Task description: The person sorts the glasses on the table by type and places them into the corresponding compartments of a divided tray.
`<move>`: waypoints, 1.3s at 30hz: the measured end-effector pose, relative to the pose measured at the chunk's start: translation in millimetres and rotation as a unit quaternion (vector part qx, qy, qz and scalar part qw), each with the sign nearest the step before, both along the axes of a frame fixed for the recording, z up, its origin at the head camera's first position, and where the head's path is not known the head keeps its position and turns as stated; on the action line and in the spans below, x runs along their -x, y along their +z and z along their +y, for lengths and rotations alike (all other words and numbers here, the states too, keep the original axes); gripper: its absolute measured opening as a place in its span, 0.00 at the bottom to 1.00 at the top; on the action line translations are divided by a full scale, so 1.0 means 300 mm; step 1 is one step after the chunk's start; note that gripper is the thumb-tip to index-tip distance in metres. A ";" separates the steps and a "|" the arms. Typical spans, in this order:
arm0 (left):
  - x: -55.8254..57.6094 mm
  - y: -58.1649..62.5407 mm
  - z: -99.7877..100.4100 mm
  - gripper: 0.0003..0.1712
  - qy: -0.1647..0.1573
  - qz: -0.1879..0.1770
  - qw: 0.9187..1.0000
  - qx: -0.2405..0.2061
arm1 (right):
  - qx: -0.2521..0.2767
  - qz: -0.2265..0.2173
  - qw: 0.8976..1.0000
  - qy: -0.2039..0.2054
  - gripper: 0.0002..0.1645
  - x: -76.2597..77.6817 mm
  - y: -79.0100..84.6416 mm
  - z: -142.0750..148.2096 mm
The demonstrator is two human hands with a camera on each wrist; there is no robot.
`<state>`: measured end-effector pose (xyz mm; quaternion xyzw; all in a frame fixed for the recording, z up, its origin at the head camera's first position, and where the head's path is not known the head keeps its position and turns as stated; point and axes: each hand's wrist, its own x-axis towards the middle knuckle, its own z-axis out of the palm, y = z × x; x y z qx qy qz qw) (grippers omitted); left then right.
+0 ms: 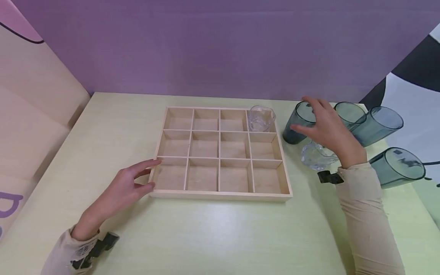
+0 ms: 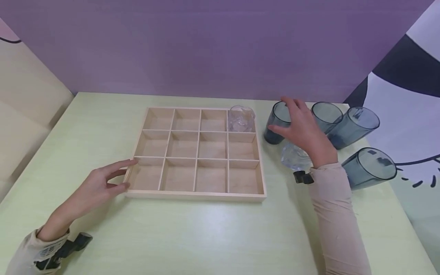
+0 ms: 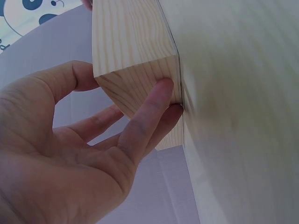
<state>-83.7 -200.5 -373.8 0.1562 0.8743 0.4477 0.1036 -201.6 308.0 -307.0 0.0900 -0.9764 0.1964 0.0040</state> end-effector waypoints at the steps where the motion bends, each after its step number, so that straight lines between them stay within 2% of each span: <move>1: 0.000 -0.001 0.001 0.34 0.000 0.000 1.000 -0.001 | -0.001 -0.003 1.000 -0.002 0.55 0.000 -0.001 0.002; 12: -0.003 -0.003 -0.005 0.33 0.006 0.000 1.000 0.003 | 0.013 -0.007 1.000 0.006 0.58 0.012 -0.013 0.015; 19: -0.003 -0.006 -0.005 0.33 0.005 0.002 1.000 0.003 | 0.046 0.001 0.999 0.027 0.57 0.022 -0.026 0.042; 39: 0.001 -0.004 -0.005 0.33 0.009 0.003 1.000 0.010 | 0.065 -0.004 0.998 0.003 0.55 0.023 -0.035 0.046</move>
